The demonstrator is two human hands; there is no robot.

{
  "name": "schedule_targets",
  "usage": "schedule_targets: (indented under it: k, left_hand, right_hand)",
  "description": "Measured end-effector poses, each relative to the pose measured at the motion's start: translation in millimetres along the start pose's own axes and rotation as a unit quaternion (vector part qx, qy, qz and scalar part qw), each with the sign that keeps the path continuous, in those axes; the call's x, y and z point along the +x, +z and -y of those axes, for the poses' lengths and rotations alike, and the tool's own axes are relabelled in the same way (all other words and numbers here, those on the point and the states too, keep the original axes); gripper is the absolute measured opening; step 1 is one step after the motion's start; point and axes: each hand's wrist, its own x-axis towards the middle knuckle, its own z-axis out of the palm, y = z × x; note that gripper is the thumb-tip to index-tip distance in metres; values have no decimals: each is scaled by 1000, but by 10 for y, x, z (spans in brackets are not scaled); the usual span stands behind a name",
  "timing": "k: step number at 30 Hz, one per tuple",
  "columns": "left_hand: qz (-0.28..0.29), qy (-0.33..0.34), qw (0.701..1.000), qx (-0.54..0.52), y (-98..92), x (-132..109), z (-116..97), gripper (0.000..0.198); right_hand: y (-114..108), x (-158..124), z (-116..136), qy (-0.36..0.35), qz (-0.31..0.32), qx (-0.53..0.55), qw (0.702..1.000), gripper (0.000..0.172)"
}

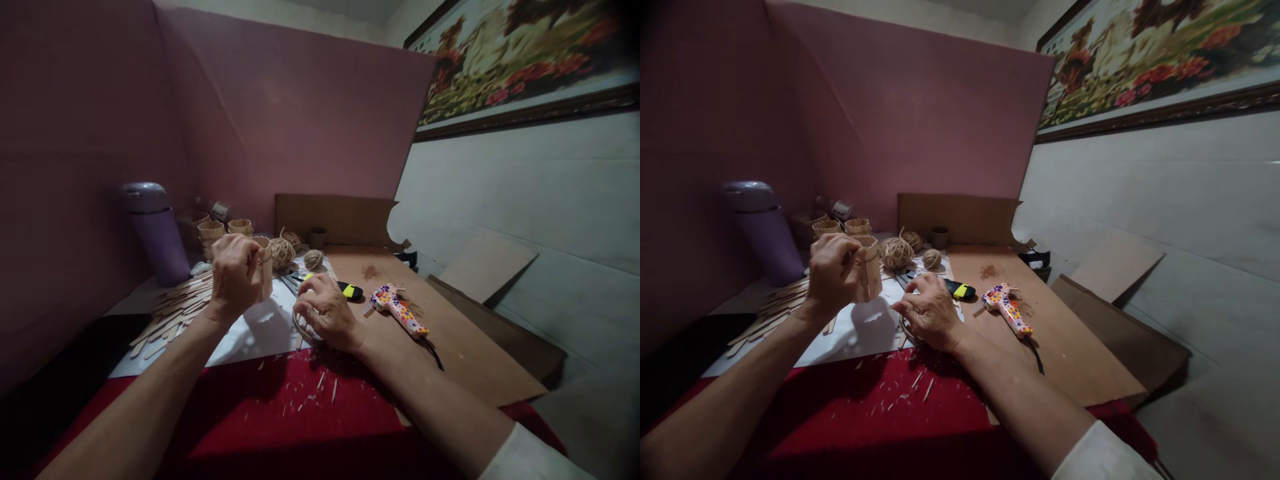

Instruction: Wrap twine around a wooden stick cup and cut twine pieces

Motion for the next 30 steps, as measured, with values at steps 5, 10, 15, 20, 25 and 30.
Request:
schedule_targets:
  k: [5, 10, 15, 20, 25, 30]
  left_hand:
    - [41, 19, 998, -34, 57, -38, -24, 15]
    - [79, 17, 989, -121, 109, -102, -5, 14]
    - [32, -1, 990, -134, 107, -183, -69, 13]
    - [48, 18, 988, -147, 110, -244, -179, 15]
    - [52, 0, 984, -173, 75, -270, -192, 13]
    - [49, 2, 983, -175, 27, -269, -147, 11]
  right_hand:
    - [43, -3, -36, -20, 49, -16, 998, 42]
    - [81, -14, -104, 19, 21, -11, 1000, 47]
    - [82, -10, -103, 31, -21, 15, 999, 52]
    - [39, 12, -98, 55, -94, 50, 993, 58]
    - [22, 17, -85, 59, -121, 54, 989, 53]
    - [23, 10, -80, 66, -137, 72, 986, 52]
